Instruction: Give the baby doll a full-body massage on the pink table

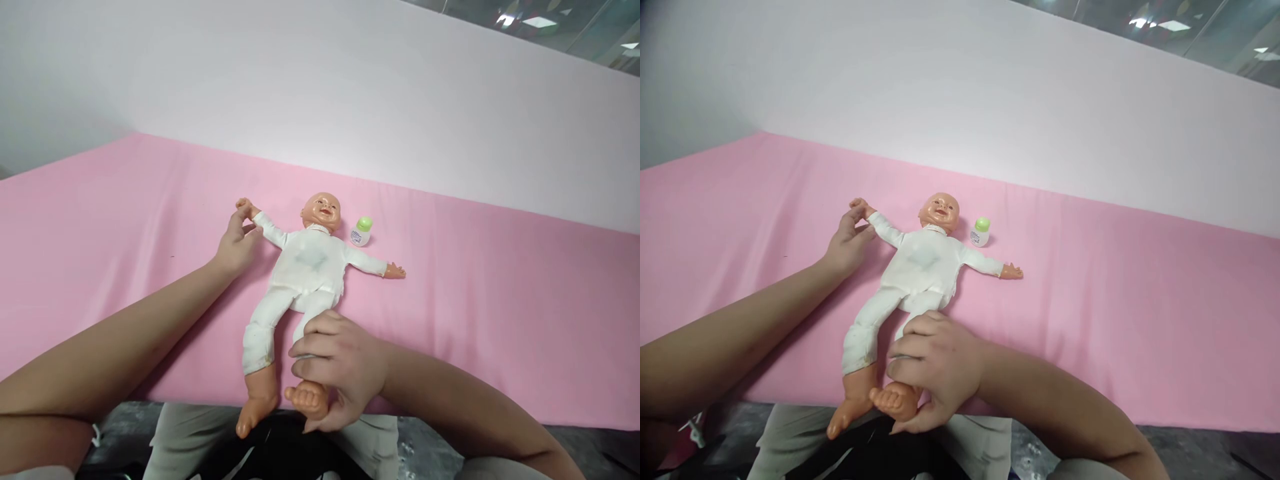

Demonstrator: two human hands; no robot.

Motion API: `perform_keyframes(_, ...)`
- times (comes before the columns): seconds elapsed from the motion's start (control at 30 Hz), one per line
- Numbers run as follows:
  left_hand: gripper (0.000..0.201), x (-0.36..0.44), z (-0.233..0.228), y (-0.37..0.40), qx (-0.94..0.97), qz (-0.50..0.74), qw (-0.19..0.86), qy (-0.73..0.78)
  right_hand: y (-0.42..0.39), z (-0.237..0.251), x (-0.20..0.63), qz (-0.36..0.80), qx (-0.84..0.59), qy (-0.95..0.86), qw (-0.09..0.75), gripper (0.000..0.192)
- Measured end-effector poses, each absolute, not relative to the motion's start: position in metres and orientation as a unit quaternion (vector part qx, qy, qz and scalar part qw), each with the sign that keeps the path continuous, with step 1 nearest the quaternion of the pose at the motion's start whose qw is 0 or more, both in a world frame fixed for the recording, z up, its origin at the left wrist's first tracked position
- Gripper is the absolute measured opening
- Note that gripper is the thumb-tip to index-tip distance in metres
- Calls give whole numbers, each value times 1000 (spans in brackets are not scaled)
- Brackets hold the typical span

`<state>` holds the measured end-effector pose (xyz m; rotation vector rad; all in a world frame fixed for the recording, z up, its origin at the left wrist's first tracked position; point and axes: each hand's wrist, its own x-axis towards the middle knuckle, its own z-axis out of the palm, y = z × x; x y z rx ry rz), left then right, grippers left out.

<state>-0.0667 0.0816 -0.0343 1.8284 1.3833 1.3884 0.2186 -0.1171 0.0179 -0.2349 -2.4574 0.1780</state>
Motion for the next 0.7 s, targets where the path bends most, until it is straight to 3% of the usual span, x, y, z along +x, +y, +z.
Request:
perform_keyframes(0.17, 75, -44, -4, 37, 846, 403, 139, 321, -118, 36, 235, -27, -162, -888, 429, 48)
perform_keyframes(0.27, 74, -36, 0, 27, 910, 314, 106, 249, -106, 32, 242, -83, -279, -861, 418, 53)
perform_keyframes(0.37, 72, -33, 0, 28, 934, 256, 95, 232, -90, 21, 245, -51, -366, -846, 384, 65)
perform_keyframes(0.47, 67, -32, 2, 28, 942, 222, 80, 238, -78, 12, 245, -6, -370, -851, 373, 75)
perform_keyframes(0.7, 68, -35, -2, 29, 922, 279, 80, 254, -86, 24, 245, -25, -303, -860, 411, 67)
